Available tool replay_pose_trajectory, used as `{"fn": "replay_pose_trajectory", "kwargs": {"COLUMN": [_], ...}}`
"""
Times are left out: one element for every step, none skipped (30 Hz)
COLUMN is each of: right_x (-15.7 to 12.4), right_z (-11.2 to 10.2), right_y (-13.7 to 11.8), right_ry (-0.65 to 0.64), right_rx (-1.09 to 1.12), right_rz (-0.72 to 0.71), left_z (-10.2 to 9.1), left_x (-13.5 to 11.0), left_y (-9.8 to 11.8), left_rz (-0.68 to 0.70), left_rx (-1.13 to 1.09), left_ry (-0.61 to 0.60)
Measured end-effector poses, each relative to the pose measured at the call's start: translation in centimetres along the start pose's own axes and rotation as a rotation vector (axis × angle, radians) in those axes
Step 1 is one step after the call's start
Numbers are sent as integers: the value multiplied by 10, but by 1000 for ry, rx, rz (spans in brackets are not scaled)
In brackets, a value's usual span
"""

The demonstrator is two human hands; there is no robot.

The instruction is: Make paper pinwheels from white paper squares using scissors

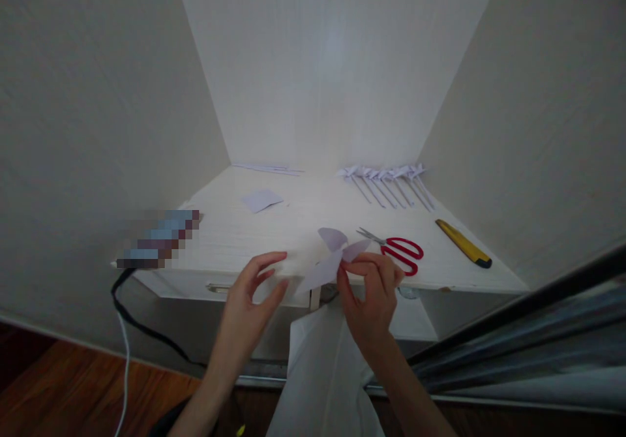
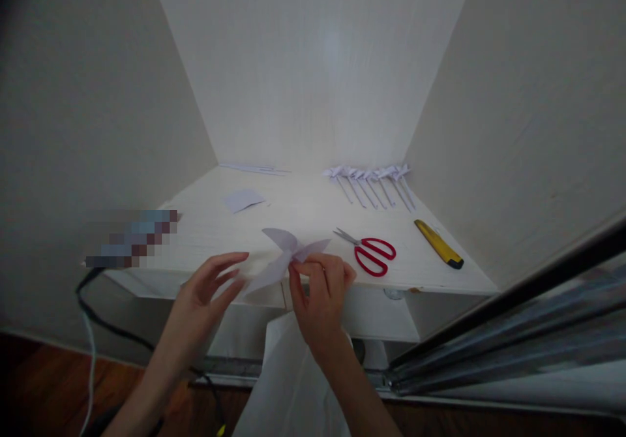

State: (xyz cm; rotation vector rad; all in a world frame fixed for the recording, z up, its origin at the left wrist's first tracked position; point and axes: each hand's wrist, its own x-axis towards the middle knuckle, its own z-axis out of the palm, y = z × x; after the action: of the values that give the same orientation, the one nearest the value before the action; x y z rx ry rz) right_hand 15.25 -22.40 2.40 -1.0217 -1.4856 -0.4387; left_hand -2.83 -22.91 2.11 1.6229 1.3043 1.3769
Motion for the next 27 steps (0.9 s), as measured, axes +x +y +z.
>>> {"fn": "replay_pose_trajectory", "kwargs": {"right_x": [2,4,6,10,14,20,26,33,41,49,57,64,70,74,77,78,78,77,76,74,72,71,69,68,67,66,65], "right_z": [1,1,2,3,5,8,13,19,26,36,46,58,71,84,95,106,115,122,126,129,131,131,131,131,131,131,132], "right_y": [5,10,17,24,32,41,50,60,70,79,89,97,105,113,120,126,132,138,142,146,149,151,152,151,150,149,148], "right_ry": [12,24,36,45,47,44,33,20,5,-3,-3,7,20,34,47,62,77,95,117,138,159,171,166,147,113,84,62], "right_rx": [-8,-17,-25,-33,-38,-40,-42,-41,-40,-37,-35,-33,-31,-29,-26,-24,-20,-18,-16,-16,-20,-24,-27,-31,-34,-39,-46], "right_rz": [-13,-25,-35,-46,-55,-66,-78,-92,-103,-112,-115,-113,-104,-92,-74,-52,-26,3,34,64,90,110,116,112,99,87,76], "left_z": [-8,-16,-24,-31,-37,-42,-46,-48,-48,-47,-45,-40,-35,-28,-21,-13,-6,2,9,16,23,30,36,43,48,53,57], "left_x": [9,20,33,48,65,84,104,125,147,169,190,211,230,249,266,283,299,314,329,342,355,366,376,384,391,396,400], "left_y": [-7,-14,-20,-27,-32,-37,-42,-47,-51,-56,-61,-66,-71,-76,-82,-89,-95,-102,-108,-115,-122,-128,-133,-139,-143,-146,-149], "left_rz": [21,48,83,99,113,129,151,176,201,221,243,267,292,316,340,362,383,398,409,415,417,416,413,409,405,402,400], "left_rx": [83,183,307,355,389,427,469,515,562,608,650,689,725,759,791,824,857,890,920,949,974,995,1013,1027,1037,1044,1050], "left_ry": [-10,-38,-90,-108,-121,-131,-137,-142,-147,-161,-174,-193,-215,-238,-252,-260,-260,-258,-257,-255,-254,-254,-256,-262,-271,-287,-300]}}
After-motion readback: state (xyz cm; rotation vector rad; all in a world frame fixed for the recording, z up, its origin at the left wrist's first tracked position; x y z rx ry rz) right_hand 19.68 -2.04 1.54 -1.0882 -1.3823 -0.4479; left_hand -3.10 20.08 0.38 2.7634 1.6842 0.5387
